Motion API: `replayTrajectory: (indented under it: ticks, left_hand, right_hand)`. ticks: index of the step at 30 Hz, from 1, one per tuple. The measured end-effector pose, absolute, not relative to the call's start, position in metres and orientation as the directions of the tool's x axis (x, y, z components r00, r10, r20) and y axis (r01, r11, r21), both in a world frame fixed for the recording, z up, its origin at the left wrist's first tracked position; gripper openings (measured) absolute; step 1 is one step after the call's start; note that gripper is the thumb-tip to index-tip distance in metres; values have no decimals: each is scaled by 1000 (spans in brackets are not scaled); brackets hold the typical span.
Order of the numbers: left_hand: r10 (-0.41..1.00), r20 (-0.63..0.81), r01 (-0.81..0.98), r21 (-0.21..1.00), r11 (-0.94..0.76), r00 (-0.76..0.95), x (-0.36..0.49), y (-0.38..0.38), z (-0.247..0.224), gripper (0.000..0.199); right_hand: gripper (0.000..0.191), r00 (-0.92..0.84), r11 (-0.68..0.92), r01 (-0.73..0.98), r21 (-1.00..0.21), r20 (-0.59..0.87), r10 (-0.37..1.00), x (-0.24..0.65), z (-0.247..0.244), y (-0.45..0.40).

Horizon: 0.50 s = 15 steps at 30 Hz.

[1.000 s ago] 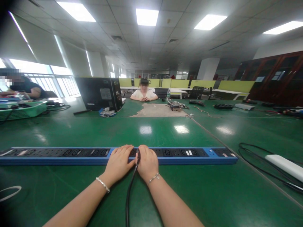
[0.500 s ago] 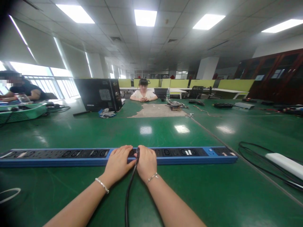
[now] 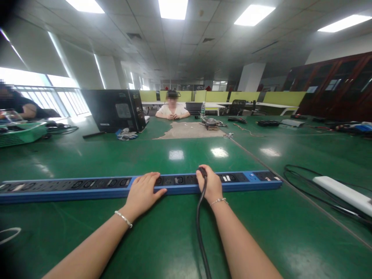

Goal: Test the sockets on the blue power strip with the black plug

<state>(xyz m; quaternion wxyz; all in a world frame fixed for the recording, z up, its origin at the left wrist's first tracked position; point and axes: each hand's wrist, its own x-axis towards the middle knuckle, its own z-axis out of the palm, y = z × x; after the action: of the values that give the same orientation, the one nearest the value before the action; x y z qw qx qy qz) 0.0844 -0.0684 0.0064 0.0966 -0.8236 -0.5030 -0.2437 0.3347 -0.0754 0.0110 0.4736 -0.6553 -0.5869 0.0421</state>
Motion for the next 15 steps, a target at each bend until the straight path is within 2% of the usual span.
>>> replayTrajectory:
  ticks: [2, 5, 9, 15]
  left_hand:
    - [785, 494, 876, 89, -474, 374, 84, -69, 8, 51]
    - [786, 495, 877, 92, -472, 371, 84, -68, 8, 51]
    - [780, 497, 872, 88, -481, 380, 84, -67, 6, 51]
    - [774, 506, 873, 80, -481, 380, 83, -67, 6, 51]
  right_hand:
    - [27, 311, 120, 706, -698, 458, 833, 356, 13, -76]
    - [28, 267, 180, 648, -740, 442, 857, 368, 14, -77]
    - [29, 208, 201, 650, -733, 426, 880, 373, 15, -77]
    - [28, 274, 160, 654, -739, 429, 861, 393, 14, -78]
